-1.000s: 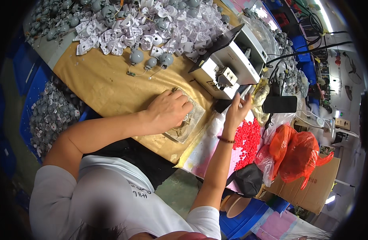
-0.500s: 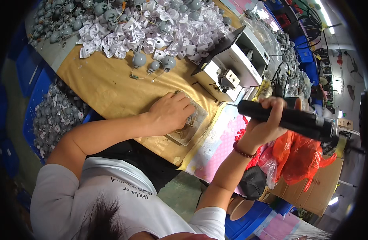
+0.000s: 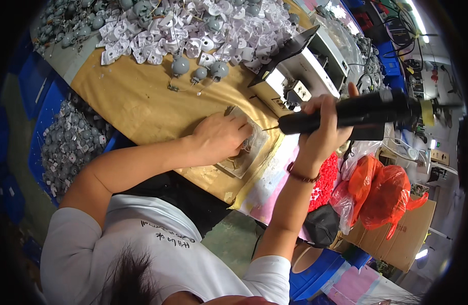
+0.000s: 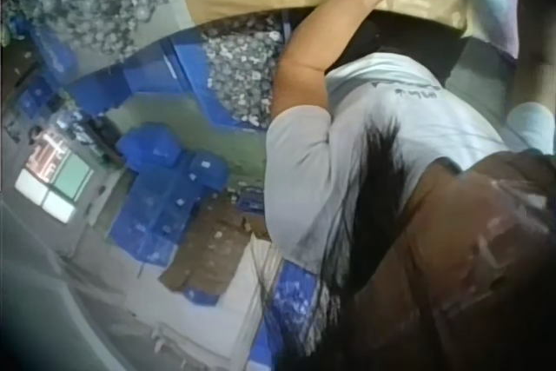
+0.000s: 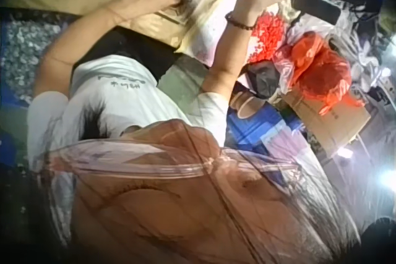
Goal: Assembling small plastic components at a factory workbench using a handheld electric tool.
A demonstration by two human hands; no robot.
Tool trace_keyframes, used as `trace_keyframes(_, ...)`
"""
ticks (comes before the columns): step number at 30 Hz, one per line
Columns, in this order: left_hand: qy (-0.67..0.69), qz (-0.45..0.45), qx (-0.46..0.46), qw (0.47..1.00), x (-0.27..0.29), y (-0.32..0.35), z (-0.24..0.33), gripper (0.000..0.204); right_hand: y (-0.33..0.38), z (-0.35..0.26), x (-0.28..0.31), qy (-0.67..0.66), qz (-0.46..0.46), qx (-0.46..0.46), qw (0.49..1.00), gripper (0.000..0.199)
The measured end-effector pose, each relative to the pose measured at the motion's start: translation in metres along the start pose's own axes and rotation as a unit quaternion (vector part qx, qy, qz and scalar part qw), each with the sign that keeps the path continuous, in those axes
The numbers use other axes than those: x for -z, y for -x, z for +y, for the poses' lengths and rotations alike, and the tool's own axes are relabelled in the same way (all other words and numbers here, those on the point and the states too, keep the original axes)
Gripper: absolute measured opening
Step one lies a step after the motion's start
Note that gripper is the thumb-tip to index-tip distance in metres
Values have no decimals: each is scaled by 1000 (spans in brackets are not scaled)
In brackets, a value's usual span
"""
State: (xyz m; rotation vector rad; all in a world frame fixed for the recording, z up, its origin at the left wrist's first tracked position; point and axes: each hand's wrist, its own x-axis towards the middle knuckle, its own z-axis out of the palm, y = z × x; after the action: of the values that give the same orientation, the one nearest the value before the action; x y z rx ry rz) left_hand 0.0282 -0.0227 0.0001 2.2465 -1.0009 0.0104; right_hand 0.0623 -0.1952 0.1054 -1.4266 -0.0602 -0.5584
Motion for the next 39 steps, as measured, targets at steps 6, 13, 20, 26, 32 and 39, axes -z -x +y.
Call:
trace_keyframes(6, 8, 7, -2, 1000, -8, 1, -2, 26, 50, -2, -5, -40, -19, 2, 999, 76)
trace_keyframes(13, 13, 38, -5, 999, -7, 2, -2, 23, 66, 3, -6, -15, -29, 0, 999, 77)
trace_keyframes(20, 70, 1, 28, 997, -6, -3, -3, 23, 73, 14, 2, -25, -81, 55, 995, 73)
trace_keyframes(26, 94, -14, 36, 995, 9, -3, 0, 25, 83, 23, 8, -10, -108, 89, 990, 75)
trace_keyframes(32, 102, -14, 42, 994, 6, -3, -1, 29, 89, 28, 8, -27, -116, 98, 988, 73)
trace_keyframes(39, 99, -46, 68, 992, 13, -5, 3, 31, 87, 25, 4, -33, -105, 63, 992, 72)
